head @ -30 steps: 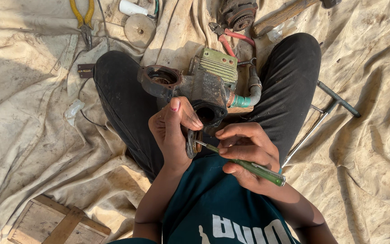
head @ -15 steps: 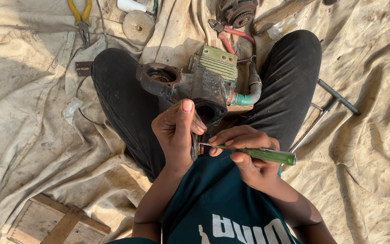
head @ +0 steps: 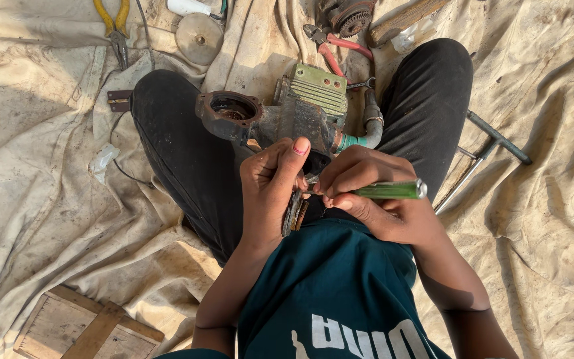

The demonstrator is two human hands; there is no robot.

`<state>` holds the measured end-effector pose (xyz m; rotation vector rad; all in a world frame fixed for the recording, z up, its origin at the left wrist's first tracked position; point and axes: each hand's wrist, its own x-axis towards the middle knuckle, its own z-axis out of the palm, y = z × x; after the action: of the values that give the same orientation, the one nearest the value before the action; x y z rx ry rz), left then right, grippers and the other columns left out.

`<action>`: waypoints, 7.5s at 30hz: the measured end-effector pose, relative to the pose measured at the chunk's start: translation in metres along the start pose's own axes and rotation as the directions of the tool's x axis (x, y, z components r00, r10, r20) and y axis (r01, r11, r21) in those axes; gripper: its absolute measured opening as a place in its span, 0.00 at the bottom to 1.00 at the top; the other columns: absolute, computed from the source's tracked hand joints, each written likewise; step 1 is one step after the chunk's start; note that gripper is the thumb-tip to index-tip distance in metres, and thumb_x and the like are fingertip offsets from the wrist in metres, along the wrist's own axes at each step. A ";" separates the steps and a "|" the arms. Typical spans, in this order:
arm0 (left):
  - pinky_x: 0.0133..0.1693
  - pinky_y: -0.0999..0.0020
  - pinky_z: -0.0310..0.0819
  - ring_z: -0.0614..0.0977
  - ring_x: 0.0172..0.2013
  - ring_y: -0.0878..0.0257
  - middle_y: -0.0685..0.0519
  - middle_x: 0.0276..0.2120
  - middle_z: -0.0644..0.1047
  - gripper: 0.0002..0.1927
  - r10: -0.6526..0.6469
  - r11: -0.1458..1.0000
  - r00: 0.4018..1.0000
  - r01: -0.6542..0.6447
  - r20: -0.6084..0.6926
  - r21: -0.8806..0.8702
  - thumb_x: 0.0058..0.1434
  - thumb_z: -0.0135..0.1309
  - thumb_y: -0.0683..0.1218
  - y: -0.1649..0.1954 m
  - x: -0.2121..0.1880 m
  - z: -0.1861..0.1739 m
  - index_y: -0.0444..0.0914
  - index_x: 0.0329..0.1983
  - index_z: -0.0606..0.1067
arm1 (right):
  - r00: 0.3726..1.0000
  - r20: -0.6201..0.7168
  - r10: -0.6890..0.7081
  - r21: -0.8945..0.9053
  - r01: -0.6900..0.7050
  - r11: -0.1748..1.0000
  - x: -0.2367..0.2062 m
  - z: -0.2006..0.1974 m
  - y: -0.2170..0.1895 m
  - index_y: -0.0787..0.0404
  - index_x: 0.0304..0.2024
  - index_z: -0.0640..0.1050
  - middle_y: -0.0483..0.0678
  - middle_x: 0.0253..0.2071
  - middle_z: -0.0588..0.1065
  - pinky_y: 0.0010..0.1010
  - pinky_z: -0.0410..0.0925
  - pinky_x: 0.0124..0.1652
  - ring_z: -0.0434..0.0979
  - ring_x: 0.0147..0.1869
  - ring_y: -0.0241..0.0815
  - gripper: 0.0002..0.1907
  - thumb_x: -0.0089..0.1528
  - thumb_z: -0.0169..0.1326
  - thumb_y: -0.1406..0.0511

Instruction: The person sits on a tarp and works on a small engine block, using a screwdriver to scrape and clean the interior of the cylinder bore and surrounding surfaces. They repeatedly insert and rotate the tool inside the bore, then inspect the cleaned area by tilting the block.

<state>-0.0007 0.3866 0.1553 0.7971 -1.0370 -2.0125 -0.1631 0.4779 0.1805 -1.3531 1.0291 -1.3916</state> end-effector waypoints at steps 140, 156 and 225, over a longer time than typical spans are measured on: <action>0.31 0.70 0.59 0.66 0.29 0.64 0.51 0.28 0.67 0.22 0.034 0.969 0.975 0.022 0.219 -0.248 0.68 0.43 0.65 -0.023 -0.008 -0.013 0.42 0.40 0.61 | 0.942 -0.213 -0.261 -0.642 0.067 0.764 -0.034 0.065 -0.032 0.66 0.42 0.81 0.55 0.45 0.80 0.29 0.79 0.44 0.86 0.48 0.44 0.09 0.61 0.66 0.68; 0.37 0.66 0.64 0.68 0.32 0.63 0.51 0.30 0.67 0.18 0.041 0.960 0.990 -0.001 0.137 -0.281 0.71 0.36 0.60 -0.025 -0.006 -0.015 0.41 0.43 0.61 | 0.931 -0.348 -0.110 -0.353 -0.021 0.935 -0.042 0.061 -0.007 0.67 0.44 0.80 0.59 0.49 0.77 0.34 0.80 0.49 0.86 0.50 0.47 0.08 0.66 0.59 0.67; 0.25 0.69 0.65 0.71 0.26 0.64 0.48 0.28 0.71 0.18 -0.131 0.866 0.985 0.168 0.111 -0.471 0.74 0.33 0.59 -0.005 0.075 0.041 0.41 0.42 0.63 | 0.877 -0.192 -0.441 -0.545 0.278 0.791 -0.002 -0.029 0.019 0.70 0.43 0.81 0.60 0.49 0.77 0.40 0.81 0.49 0.84 0.52 0.53 0.09 0.61 0.63 0.73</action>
<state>-0.0748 0.3441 0.1559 0.5467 -0.4796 -2.3139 -0.1907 0.4750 0.1602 -1.8309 1.4751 -1.7400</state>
